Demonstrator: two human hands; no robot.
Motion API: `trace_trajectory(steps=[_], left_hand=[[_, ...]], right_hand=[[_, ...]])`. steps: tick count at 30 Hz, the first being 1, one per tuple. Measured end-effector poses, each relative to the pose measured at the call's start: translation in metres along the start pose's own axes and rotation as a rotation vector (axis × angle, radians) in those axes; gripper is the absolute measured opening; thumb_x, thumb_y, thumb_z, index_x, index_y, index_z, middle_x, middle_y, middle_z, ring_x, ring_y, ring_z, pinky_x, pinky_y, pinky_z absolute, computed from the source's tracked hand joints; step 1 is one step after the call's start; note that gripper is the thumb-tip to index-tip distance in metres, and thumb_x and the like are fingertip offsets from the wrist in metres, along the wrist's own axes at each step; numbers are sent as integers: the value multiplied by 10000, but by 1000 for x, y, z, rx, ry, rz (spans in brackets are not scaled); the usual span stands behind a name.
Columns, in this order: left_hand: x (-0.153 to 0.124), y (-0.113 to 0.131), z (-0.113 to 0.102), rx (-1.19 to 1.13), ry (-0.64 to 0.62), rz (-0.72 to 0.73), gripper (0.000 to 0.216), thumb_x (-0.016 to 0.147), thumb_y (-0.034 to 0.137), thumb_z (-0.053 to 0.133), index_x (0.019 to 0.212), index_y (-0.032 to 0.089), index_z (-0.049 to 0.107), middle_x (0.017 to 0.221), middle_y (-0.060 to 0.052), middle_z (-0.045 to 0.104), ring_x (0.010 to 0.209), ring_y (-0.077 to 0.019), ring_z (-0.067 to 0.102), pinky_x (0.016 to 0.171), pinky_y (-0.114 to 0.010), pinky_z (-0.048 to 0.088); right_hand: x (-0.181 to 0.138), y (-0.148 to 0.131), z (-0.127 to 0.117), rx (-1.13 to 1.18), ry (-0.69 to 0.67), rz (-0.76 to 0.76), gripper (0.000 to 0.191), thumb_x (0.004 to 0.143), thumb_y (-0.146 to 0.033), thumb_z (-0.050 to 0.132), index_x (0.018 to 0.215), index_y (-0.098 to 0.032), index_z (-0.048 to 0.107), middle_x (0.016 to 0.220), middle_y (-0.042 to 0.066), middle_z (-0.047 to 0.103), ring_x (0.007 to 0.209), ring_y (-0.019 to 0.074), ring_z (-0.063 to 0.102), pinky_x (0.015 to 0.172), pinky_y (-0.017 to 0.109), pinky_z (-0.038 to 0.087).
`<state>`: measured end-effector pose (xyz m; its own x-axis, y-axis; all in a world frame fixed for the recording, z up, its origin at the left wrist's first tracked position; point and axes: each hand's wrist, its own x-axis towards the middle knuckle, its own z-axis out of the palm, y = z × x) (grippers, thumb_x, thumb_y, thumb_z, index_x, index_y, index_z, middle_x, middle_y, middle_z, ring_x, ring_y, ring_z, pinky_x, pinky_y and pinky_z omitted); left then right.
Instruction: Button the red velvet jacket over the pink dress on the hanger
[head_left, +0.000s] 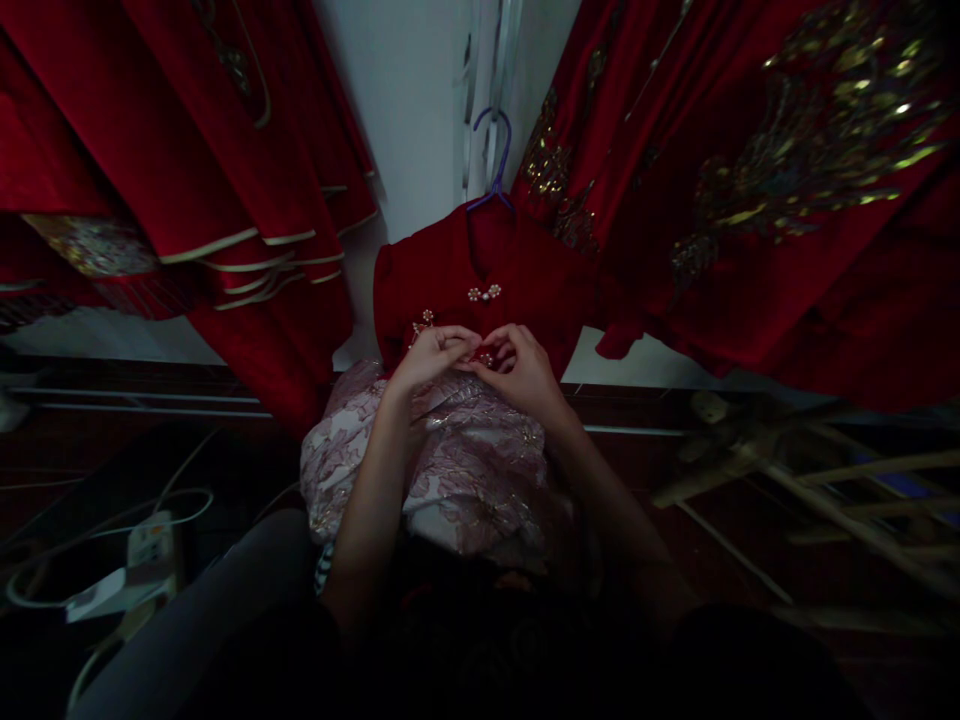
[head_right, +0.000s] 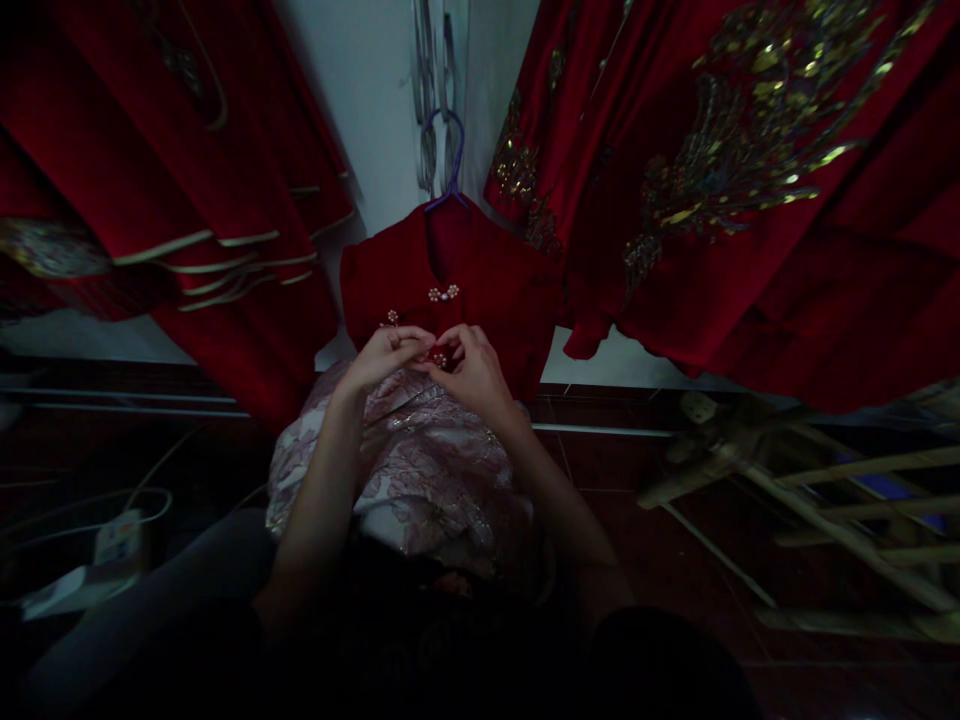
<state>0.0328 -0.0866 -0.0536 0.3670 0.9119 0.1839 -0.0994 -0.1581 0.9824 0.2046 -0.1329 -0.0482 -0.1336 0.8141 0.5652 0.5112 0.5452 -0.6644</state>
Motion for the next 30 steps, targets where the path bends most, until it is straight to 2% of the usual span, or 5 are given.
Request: trace_trajectory(steps=[4,9,11,20,30], left_hand=[[3,-5,-12,13,87,1,233,750,332,714,866,133,681,723,-63,699,646,-132,666,598,-237,561],[18,-29,-44,65,536,208,194,741,254,671,898,147,635,891,-57,703,751,-124,657,629,-218,538],[22,-39,-53,66,622,214,186,723,202,669,891,156,602,926,-57,695,801,-129,661,690,-235,540],[26,-49,-49,-88,483,105,223,722,220,681,911,163,578,884,-61,694,793,-131,661,736,-266,531],[32,-58,-47,-111,533,110,253,652,204,691,887,152,610,844,-44,688,785,-122,646,783,-261,523]], right_hand=[[1,5,5,43,-67,58,168,737,-229,655,871,-201,557,853,17,616,685,105,569,625,250,500],[3,12,3,146,-52,122,226,730,-299,714,870,-209,562,799,11,630,696,117,594,601,244,515],[4,13,3,173,-42,129,240,724,-310,735,870,-212,572,799,11,635,711,121,601,609,246,521],[5,8,0,180,8,118,246,726,-299,754,895,-215,595,799,7,653,723,128,622,611,257,511],[36,24,24,373,40,141,230,753,-289,703,927,-206,578,931,37,671,852,141,645,793,308,541]])
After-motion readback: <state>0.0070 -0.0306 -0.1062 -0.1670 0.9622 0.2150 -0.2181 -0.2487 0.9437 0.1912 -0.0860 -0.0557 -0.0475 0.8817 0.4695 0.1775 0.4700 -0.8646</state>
